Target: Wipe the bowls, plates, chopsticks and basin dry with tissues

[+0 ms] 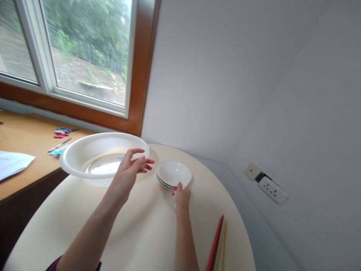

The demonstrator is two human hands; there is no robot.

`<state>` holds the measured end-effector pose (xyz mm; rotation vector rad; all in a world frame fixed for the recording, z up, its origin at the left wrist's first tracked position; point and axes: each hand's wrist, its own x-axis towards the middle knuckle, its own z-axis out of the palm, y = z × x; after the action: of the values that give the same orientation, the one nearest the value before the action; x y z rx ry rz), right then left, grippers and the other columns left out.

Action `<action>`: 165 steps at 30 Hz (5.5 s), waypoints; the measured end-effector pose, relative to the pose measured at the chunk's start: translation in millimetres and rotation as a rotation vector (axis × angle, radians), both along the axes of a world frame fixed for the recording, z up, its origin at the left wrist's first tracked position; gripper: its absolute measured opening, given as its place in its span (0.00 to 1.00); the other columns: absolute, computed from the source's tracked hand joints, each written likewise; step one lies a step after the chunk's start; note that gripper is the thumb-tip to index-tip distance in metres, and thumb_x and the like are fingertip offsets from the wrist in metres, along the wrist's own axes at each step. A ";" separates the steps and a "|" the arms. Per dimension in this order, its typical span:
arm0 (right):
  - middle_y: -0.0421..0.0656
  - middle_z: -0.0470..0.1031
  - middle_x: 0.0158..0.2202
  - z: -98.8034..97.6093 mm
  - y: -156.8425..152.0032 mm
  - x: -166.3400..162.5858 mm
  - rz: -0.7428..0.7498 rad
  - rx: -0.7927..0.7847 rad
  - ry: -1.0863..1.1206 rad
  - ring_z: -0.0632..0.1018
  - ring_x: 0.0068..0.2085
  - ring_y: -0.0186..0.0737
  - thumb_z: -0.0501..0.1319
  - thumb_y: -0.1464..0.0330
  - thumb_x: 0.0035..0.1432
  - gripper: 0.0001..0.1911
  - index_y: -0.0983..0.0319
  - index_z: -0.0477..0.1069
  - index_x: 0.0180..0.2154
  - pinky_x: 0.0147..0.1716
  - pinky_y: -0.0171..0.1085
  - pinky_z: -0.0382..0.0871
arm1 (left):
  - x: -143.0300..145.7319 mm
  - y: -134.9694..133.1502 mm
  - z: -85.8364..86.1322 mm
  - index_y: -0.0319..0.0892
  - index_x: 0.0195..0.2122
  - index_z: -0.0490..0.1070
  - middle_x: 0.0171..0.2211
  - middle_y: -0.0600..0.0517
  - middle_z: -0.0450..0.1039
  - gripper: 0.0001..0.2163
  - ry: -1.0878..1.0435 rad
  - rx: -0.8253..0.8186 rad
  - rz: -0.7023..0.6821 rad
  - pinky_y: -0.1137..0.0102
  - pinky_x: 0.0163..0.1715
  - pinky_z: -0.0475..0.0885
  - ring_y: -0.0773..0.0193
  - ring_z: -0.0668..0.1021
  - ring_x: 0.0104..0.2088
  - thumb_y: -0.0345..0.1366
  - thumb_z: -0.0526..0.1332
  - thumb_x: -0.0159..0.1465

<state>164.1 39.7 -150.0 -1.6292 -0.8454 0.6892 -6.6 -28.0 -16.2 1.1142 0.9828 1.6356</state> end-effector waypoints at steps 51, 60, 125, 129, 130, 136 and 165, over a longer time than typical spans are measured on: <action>0.35 0.67 0.13 -34.5 1.6 1.4 -0.008 0.065 -0.233 0.73 0.21 0.40 0.47 0.60 0.57 0.29 0.70 0.58 0.56 0.25 0.34 0.63 | -8.2 -10.5 8.6 0.42 0.35 0.63 0.19 0.56 0.70 0.13 -0.011 0.078 -0.026 0.69 0.28 0.66 0.65 0.73 0.24 0.44 0.57 0.53; 0.43 0.73 0.19 -44.5 4.6 16.3 -0.128 -0.015 -0.098 0.72 0.21 0.39 0.51 0.65 0.53 0.10 0.64 0.67 0.30 0.24 0.35 0.63 | -6.6 -9.3 7.3 0.42 0.36 0.63 0.19 0.56 0.70 0.13 0.004 0.079 -0.031 0.69 0.28 0.66 0.65 0.72 0.24 0.43 0.57 0.53; 0.59 0.74 0.37 -11.2 -143.6 59.4 0.101 -0.547 -0.915 0.77 0.39 0.51 0.50 0.62 0.58 0.16 0.68 0.66 0.39 0.37 0.45 0.65 | 31.7 -16.5 -157.0 0.43 0.20 0.61 0.16 0.56 0.60 0.10 0.713 -0.135 -0.084 0.71 0.25 0.60 0.64 0.68 0.22 0.37 0.48 0.56; 0.58 0.75 0.37 -14.9 -121.7 -3.2 0.245 -0.483 -0.978 0.77 0.40 0.51 0.51 0.66 0.58 0.14 0.68 0.67 0.40 0.37 0.44 0.65 | 28.0 -16.2 -157.5 0.43 0.21 0.60 0.19 0.54 0.63 0.10 0.791 -0.129 -0.035 0.71 0.27 0.61 0.63 0.69 0.25 0.37 0.48 0.58; 0.58 0.75 0.38 -15.6 -117.0 -18.3 0.284 -0.461 -0.989 0.77 0.41 0.51 0.51 0.66 0.57 0.14 0.68 0.67 0.41 0.37 0.43 0.65 | 26.3 -15.7 -158.2 0.43 0.21 0.60 0.20 0.54 0.64 0.10 0.823 -0.132 -0.014 0.70 0.28 0.61 0.63 0.69 0.25 0.37 0.48 0.58; 0.57 0.75 0.38 -14.9 -102.2 -60.3 0.417 -0.389 -1.016 0.76 0.41 0.51 0.49 0.65 0.58 0.16 0.67 0.68 0.42 0.36 0.42 0.65 | 13.6 -9.2 -159.7 0.42 0.23 0.64 0.25 0.48 0.71 0.10 1.013 -0.197 0.081 0.63 0.38 0.59 0.58 0.72 0.31 0.34 0.47 0.59; 0.36 0.65 0.17 -10.6 -89.7 -16.0 0.159 0.213 0.275 0.63 0.18 0.29 0.59 0.55 0.46 0.17 0.64 0.68 0.28 0.17 0.30 0.56 | 34.2 -24.8 -143.3 0.42 0.21 0.60 0.16 0.57 0.62 0.15 0.648 -0.070 -0.335 0.73 0.21 0.60 0.69 0.66 0.19 0.45 0.50 0.59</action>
<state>148.1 -50.1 -160.5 -1.2530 -0.8212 0.8808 27.6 -52.8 -159.5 1.7061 1.1597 0.9724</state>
